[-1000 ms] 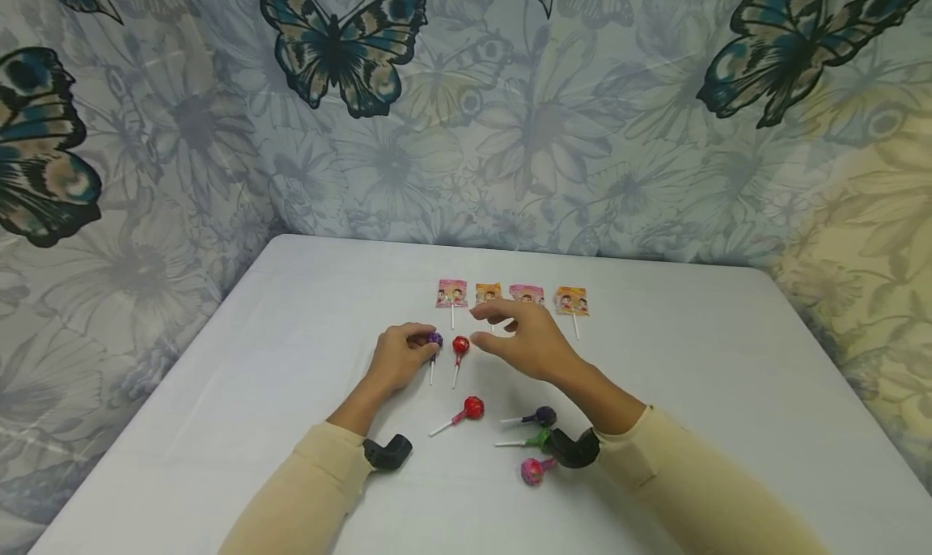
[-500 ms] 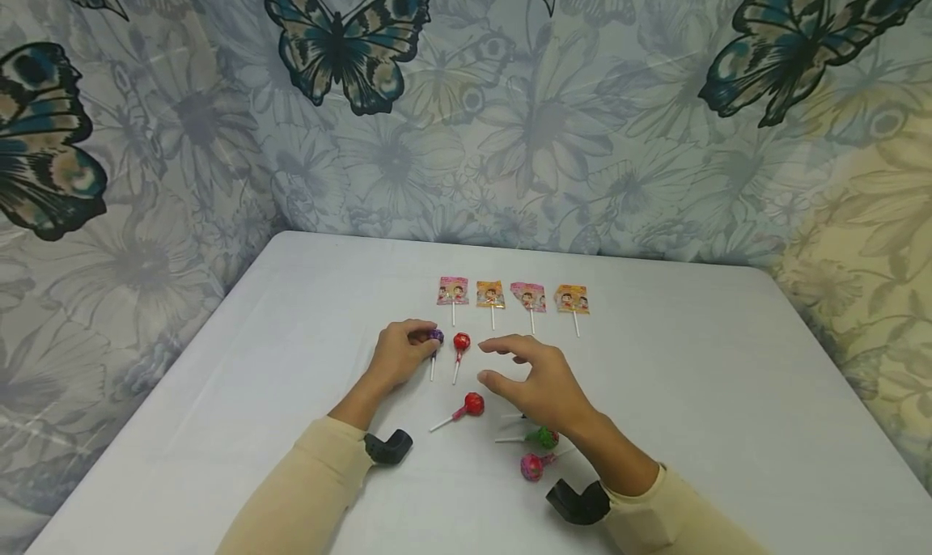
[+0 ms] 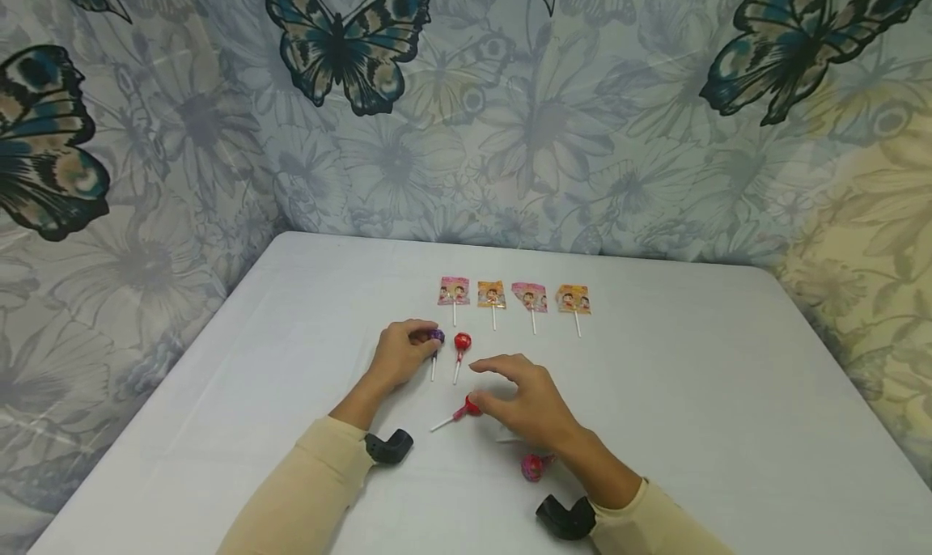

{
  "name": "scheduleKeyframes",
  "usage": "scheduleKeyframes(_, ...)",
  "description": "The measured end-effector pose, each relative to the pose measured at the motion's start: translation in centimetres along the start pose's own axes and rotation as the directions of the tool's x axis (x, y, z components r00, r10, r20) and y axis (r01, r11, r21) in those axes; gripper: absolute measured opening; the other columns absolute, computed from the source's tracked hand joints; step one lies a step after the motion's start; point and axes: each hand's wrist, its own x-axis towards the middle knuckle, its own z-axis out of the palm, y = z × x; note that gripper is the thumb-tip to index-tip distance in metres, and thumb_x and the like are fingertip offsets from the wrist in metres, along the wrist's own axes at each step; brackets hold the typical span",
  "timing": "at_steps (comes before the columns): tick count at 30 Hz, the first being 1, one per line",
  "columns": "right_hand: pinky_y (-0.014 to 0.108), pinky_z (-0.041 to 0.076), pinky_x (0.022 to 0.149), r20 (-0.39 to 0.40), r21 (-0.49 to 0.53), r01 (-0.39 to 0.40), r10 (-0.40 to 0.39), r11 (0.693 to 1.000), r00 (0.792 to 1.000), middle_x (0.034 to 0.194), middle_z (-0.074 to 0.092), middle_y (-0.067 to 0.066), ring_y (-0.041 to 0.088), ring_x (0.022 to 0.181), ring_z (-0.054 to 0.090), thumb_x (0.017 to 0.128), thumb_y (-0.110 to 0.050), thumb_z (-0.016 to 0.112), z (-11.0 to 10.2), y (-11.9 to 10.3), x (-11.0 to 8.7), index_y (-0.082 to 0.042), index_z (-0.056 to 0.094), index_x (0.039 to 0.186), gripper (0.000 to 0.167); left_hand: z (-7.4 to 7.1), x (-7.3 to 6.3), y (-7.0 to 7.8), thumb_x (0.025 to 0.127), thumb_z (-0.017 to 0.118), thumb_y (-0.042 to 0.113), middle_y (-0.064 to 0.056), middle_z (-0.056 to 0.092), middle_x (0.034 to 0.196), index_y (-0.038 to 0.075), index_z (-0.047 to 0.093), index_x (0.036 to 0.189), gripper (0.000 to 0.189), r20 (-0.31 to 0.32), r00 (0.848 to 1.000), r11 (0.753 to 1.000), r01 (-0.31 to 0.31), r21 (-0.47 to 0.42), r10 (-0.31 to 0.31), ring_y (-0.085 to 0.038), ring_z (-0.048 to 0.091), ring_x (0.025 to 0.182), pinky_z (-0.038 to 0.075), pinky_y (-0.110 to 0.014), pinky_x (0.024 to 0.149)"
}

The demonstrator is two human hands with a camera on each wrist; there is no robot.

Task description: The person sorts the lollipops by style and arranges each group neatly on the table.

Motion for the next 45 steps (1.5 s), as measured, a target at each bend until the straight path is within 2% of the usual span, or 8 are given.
scheduleKeyframes(4,0.040,0.048,0.089,0.023,-0.042,0.039,-0.038,0.998,0.999,0.110,0.067,-0.008,0.012,0.104,0.056,0.079,-0.017,0.082,0.5,0.4,0.0,-0.013,0.072,0.112,0.035,-0.1,0.1,0.1,0.084,0.074,0.007,-0.002,0.063,0.083,0.003,0.072,0.109,0.025,-0.001,1.000,1.000,0.002,0.007,-0.002,-0.015,0.057,0.072,0.048,-0.030,0.065)
scheduleKeyframes(14,0.044,0.045,0.090,0.080,-0.084,-0.028,0.035,0.996,0.996,0.110,0.067,-0.007,0.016,0.104,0.056,0.077,-0.015,0.082,1.0,0.9,-0.3,-0.011,0.072,0.112,0.036,0.0,0.0,0.2,0.084,0.075,0.007,-0.002,0.064,0.082,0.003,0.072,0.109,0.025,0.001,1.000,1.000,0.007,0.008,-0.007,-0.015,0.057,0.073,0.048,-0.030,0.067)
scheduleKeyframes(20,0.043,0.046,0.089,0.112,-0.154,-0.004,0.021,0.988,0.993,0.110,0.067,-0.004,0.017,0.104,0.057,0.077,-0.013,0.082,1.4,1.3,-0.4,-0.010,0.071,0.112,0.037,-0.2,0.0,0.4,0.085,0.074,0.007,-0.003,0.063,0.083,0.003,0.072,0.110,0.026,0.005,1.000,1.000,0.019,0.004,-0.019,-0.015,0.056,0.074,0.047,-0.030,0.067)
scheduleKeyframes(28,0.041,0.048,0.088,0.158,-0.243,-0.005,0.045,0.970,0.986,0.110,0.068,-0.002,0.017,0.101,0.057,0.077,-0.013,0.081,1.7,1.5,-0.4,-0.012,0.072,0.112,0.036,-0.1,0.0,0.3,0.085,0.074,0.008,-0.002,0.063,0.083,0.004,0.072,0.111,0.026,0.012,0.999,1.000,0.029,0.010,-0.030,-0.015,0.056,0.074,0.047,-0.029,0.066)
scheduleKeyframes(38,0.038,0.048,0.083,0.150,-0.289,-0.005,0.050,0.957,0.987,0.101,0.070,-0.009,0.014,0.098,0.055,0.078,-0.016,0.082,1.8,1.3,-0.4,-0.019,0.076,0.105,0.028,-0.1,-0.2,0.1,0.083,0.073,0.003,-0.003,0.064,0.081,-0.001,0.071,0.107,0.024,-0.023,0.999,0.999,-0.036,-0.002,0.036,-0.016,0.058,0.072,0.048,-0.030,0.064)
scheduleKeyframes(45,0.039,0.049,0.084,0.155,-0.277,-0.030,0.075,0.961,0.985,0.101,0.070,-0.007,0.015,0.099,0.058,0.080,-0.016,0.080,1.7,1.3,-0.4,-0.018,0.076,0.105,0.026,0.0,-0.1,0.1,0.084,0.074,0.006,-0.003,0.065,0.084,0.002,0.072,0.109,0.025,-0.009,1.000,1.000,0.008,-0.001,-0.008,-0.016,0.058,0.074,0.049,-0.031,0.066)
